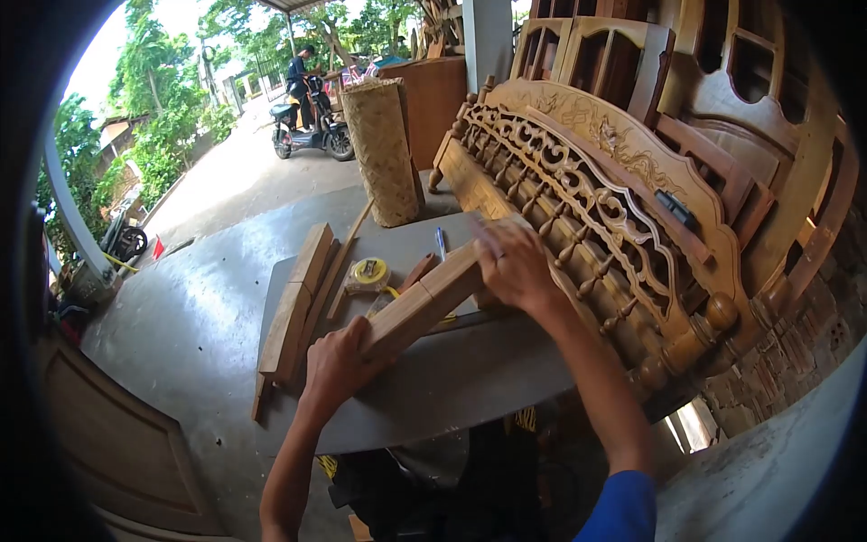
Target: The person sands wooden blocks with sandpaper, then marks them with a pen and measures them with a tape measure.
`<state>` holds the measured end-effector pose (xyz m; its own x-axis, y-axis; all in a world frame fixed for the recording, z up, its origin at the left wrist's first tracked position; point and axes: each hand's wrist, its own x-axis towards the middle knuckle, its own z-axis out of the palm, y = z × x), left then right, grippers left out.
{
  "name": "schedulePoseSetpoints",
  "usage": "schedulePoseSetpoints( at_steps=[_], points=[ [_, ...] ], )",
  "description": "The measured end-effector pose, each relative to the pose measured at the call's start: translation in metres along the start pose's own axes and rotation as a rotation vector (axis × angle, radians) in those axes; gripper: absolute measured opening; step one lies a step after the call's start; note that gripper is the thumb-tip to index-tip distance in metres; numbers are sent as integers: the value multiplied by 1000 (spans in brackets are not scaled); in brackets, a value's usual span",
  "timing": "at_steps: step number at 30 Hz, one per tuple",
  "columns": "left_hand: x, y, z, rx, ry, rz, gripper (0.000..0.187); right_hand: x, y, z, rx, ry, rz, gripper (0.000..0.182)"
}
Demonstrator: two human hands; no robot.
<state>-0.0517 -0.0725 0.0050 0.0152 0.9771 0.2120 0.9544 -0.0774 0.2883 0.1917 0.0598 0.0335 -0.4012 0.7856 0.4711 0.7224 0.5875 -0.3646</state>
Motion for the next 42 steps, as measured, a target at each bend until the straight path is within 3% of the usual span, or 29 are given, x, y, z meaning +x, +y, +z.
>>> schedulePoseSetpoints(
  at_steps=[1, 2, 4, 5, 6, 8, 10, 11, 12, 14, 17, 18, 21, 24, 28, 29, 32, 33, 37, 41, 42],
  points=[
    [5, 2, -3, -14, 16, -10, 45, 5, 7, 6, 147, -20, 184, 50],
    [6, 1, -2, -1, 31, 21, 45, 0, 5, 23, -123, 69, 80, 48],
    [7, -4, 2, 28, 66, 75, 46, -20, -7, 30, -358, 39, -291, 48],
    [6, -2, -1, 22, 31, 40, 46, -21, -9, 27, -251, -34, -278, 47],
    [3, -1, 1, 27, 12, 22, 46, -11, -15, 7, 6, -131, -129, 46],
    [6, 1, -2, 40, 14, 7, 46, 8, 16, 18, 81, 56, 95, 45],
    [13, -1, -4, 29, 62, 41, 45, -13, -9, 34, -332, 68, -330, 44],
    [7, -2, 0, 19, 51, 47, 44, -14, -14, 30, -330, 43, -378, 43],
    [2, -2, 2, 10, 39, 41, 44, -4, -8, 16, 42, -142, -162, 44],
    [6, 1, -1, -2, 50, 43, 42, 7, -1, 14, 59, -25, -51, 42],
    [6, -2, 1, -33, 70, 53, 43, -3, -10, 37, -274, 101, -185, 41],
    [12, -1, -2, -28, 77, 41, 44, -11, -19, 38, -220, 31, -358, 42],
    [6, -1, 0, -22, 39, 11, 44, 9, 0, 22, -15, -6, -50, 46],
    [6, -2, 0, -15, 36, 3, 45, -6, -13, 33, -261, 82, -206, 43],
    [7, -2, 2, -1, 16, 1, 46, 8, 11, 25, -147, 22, -49, 47],
    [7, -2, 1, -6, 27, 14, 45, 10, 8, 26, -130, 89, 51, 46],
    [7, -1, 1, -13, 84, 40, 43, -18, -23, 40, -201, -9, -421, 44],
    [6, -1, 4, -10, 103, 49, 42, -20, -28, 36, -149, -63, -415, 44],
    [10, 1, 26, 205, 323, 142, 38, 6, 7, 33, -136, 215, -66, 44],
    [12, -4, 26, 134, 319, 178, 29, 6, 6, 34, -187, 166, -30, 46],
    [11, -3, 24, 134, 307, 168, 29, 2, 1, 37, -195, 148, -107, 46]
  ],
)
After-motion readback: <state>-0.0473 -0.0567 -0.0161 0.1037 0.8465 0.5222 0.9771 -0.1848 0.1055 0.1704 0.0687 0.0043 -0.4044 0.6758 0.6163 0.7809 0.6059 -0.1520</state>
